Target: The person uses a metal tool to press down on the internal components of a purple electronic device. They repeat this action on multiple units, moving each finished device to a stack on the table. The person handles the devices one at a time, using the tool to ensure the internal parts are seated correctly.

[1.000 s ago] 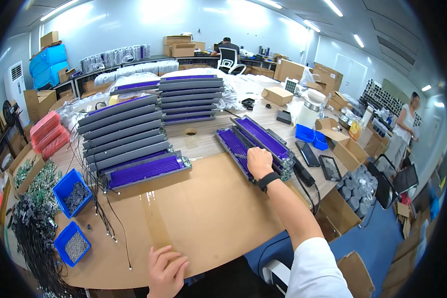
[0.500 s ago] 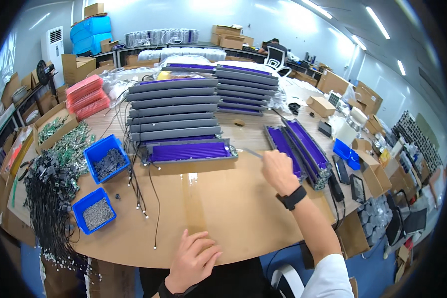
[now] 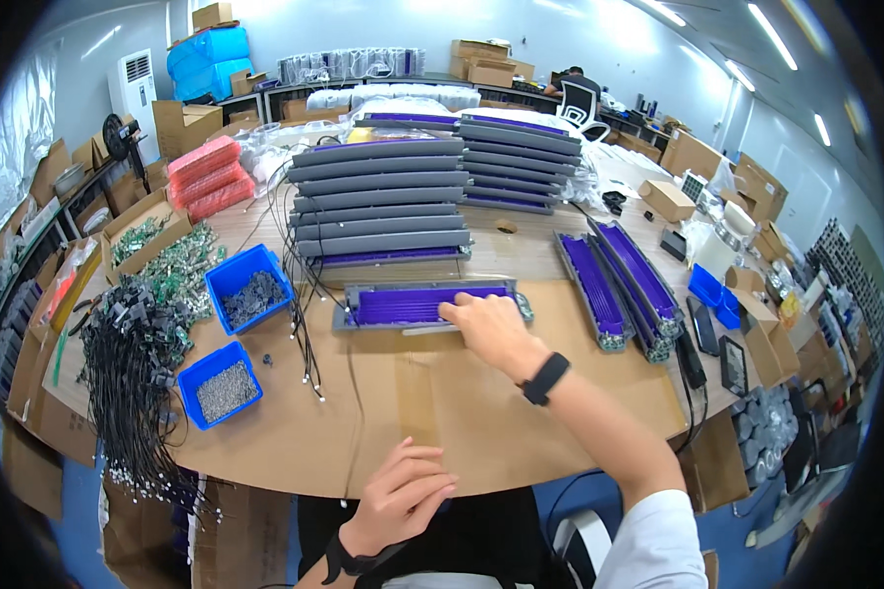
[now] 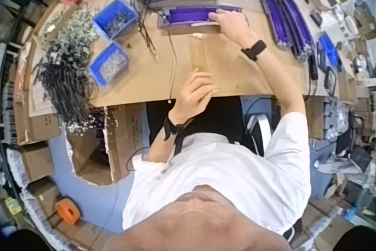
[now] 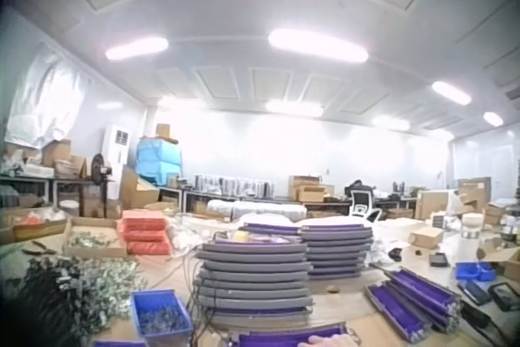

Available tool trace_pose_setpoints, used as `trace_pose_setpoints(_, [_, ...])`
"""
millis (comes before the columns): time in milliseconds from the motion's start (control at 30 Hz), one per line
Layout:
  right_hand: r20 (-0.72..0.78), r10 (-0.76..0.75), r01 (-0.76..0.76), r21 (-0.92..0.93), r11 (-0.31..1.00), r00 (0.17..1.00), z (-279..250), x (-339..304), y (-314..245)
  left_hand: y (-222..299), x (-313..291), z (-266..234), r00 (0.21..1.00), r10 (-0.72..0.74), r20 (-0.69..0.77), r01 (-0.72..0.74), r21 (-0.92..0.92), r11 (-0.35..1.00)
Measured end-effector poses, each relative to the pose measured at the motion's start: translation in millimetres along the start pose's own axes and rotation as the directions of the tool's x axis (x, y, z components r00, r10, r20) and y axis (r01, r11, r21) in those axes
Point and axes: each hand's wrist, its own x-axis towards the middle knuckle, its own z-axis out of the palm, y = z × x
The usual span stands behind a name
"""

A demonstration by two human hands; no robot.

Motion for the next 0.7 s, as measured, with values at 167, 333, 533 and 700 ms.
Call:
trace_pose_setpoints(167, [0.091, -0.026, 0.021, 0.061, 0.998, 0.996, -25.9, -73.4, -4.5, 59.7, -7.6, -34.9, 0.997, -0.027, 0.069, 0.030, -0.053, 0.998])
trace_pose_setpoints(333, [-0.049, 0.052, -0.034, 0.320, 0.947, 0.997, -44.8, -135.7, -6.9, 45.3, -12.0, -54.6, 0.994, -0.052, -0.099, 0.047, -0.054, 0.997])
trace_pose_setpoints(533, [-0.127, 0.166, -0.002, 0.788, 0.616, 0.978, -83.6, -139.2, -38.9, 21.4, 3.4, -66.8, 0.901, -0.417, -0.116, 0.433, 0.239, 0.869])
trace_pose_setpoints(700, [-0.034, 0.137, -0.067, 0.745, 0.663, 0.990, -57.1, -104.2, -100.8, 1.9, 15.6, -52.5, 0.859, -0.509, 0.051, 0.489, 0.211, 0.847])
